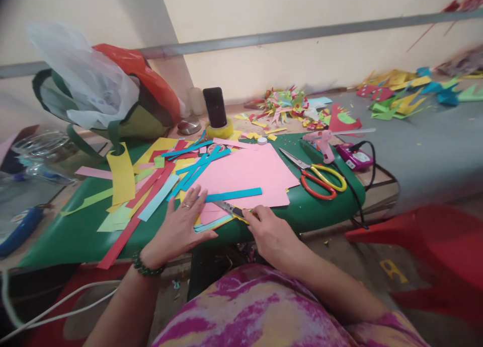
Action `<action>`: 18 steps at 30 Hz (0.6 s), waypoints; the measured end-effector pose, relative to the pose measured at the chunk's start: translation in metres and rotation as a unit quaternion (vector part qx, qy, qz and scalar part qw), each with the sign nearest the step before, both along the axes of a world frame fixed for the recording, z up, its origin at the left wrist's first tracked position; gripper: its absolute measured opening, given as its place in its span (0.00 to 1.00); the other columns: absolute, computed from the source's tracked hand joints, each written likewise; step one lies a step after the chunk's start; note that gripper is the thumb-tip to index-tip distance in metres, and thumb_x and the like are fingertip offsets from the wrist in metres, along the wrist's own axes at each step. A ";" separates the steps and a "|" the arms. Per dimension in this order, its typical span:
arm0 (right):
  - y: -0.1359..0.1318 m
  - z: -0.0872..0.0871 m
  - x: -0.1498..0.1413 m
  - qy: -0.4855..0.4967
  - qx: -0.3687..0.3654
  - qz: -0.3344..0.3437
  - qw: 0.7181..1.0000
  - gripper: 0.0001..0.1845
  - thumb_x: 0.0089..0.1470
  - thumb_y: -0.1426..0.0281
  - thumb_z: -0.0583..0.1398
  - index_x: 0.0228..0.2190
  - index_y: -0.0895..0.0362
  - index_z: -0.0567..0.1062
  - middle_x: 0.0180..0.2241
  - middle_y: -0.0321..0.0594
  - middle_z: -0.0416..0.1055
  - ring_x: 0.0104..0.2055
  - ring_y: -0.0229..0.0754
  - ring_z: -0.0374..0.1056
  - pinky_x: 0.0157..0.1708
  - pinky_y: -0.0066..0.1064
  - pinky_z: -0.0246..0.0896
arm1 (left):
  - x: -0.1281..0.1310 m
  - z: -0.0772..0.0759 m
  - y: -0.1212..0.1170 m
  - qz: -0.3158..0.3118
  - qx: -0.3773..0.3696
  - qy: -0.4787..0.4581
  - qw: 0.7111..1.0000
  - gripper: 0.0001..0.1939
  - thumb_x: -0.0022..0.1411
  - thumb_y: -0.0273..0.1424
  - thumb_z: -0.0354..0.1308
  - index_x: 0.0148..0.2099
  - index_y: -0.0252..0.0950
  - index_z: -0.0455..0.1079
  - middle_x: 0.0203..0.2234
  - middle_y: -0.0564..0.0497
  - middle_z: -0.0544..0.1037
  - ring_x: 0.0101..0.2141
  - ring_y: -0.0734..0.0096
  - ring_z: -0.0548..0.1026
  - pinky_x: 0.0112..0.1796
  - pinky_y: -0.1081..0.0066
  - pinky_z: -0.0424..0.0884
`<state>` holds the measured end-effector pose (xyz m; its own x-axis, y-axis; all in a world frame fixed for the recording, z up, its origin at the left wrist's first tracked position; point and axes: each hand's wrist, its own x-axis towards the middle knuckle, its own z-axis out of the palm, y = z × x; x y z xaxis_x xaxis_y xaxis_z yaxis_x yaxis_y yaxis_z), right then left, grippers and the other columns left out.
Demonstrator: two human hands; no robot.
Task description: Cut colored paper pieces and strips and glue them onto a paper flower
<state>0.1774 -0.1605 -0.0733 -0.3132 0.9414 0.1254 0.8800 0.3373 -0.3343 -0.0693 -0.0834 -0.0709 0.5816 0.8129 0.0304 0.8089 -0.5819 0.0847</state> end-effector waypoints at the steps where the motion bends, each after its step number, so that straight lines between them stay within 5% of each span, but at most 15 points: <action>1: 0.000 0.000 0.000 -0.002 -0.001 0.000 1.000 0.23 0.61 0.77 0.51 0.56 0.57 0.68 0.45 0.50 0.70 0.43 0.46 0.71 0.39 0.35 0.71 | -0.006 0.000 0.002 0.001 -0.006 0.003 1.000 0.53 0.55 0.66 0.43 0.72 0.38 0.43 0.68 0.38 0.50 0.67 0.48 0.48 0.63 0.41 0.40; 18: 0.006 0.004 -0.018 -0.018 -0.014 0.024 0.999 0.23 0.59 0.79 0.52 0.56 0.60 0.67 0.45 0.52 0.69 0.43 0.46 0.70 0.38 0.35 0.70 | -0.016 -0.012 0.001 -0.004 -0.005 -0.003 1.000 0.56 0.53 0.67 0.45 0.72 0.36 0.42 0.68 0.39 0.52 0.67 0.46 0.51 0.63 0.42 0.41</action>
<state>0.1591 -0.1545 -0.0695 -0.3620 0.9281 0.0870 0.8746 0.3704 -0.3128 -0.0855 -0.0826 -0.0831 0.5875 0.8088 0.0254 0.8039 -0.5870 0.0955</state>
